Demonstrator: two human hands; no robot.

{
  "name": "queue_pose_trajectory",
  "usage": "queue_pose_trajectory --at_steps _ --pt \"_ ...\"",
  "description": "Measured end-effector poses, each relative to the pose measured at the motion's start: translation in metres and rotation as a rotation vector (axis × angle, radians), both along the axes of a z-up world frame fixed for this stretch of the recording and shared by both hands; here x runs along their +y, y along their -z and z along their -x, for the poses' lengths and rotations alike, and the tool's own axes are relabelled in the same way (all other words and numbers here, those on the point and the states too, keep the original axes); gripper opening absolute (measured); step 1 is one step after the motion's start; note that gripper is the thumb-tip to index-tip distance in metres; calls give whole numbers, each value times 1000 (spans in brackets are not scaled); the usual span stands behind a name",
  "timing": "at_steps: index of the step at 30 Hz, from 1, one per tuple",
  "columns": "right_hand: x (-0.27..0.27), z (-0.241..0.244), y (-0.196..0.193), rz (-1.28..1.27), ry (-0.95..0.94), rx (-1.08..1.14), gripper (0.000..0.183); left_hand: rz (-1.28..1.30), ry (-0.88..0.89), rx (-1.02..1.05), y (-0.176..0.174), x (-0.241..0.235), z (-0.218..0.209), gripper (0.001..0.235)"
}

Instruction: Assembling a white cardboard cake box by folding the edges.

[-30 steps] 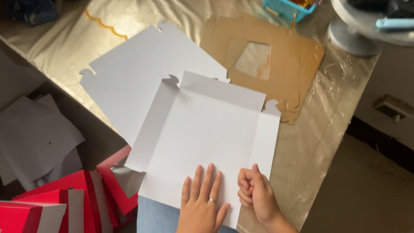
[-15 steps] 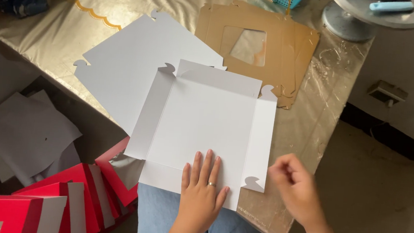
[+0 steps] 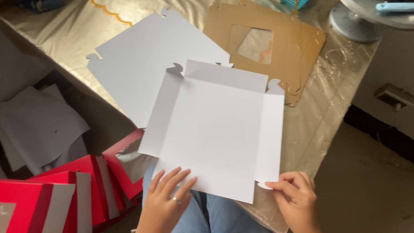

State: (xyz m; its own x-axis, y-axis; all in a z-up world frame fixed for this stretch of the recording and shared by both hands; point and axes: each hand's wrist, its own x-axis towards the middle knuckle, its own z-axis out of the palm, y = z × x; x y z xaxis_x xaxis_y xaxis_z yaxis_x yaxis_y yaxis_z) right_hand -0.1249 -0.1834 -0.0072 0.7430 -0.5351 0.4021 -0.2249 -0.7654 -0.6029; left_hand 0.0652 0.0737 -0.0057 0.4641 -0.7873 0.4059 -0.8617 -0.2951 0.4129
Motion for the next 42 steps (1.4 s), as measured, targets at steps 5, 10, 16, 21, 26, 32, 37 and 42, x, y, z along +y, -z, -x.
queue_pose_trajectory --at_steps 5,10,16,21,26,32,37,42 --pt "-3 15 13 -155 -19 27 31 55 -80 -83 -6 5 -3 41" --pt "-3 23 13 -160 -55 38 27 61 82 -122 -17 -11 -8 28" --pt "-12 28 20 -103 -129 63 26 -27 146 -65 -51 -37 -28 25" --pt "-9 25 20 -57 -135 17 23 -51 143 -123 -52 -77 -49 23" --pt "-7 25 23 -57 -107 -11 23 40 141 -132 -33 -105 -69 16" --pt "-4 25 30 -80 -77 -15 24 -204 78 26 -3 -130 -70 35" --pt "-7 30 47 -68 -20 -28 22 -126 45 -107 21 -145 -74 56" --pt "-6 26 43 -85 6 -23 18 -185 -20 -102 23 -152 -70 62"
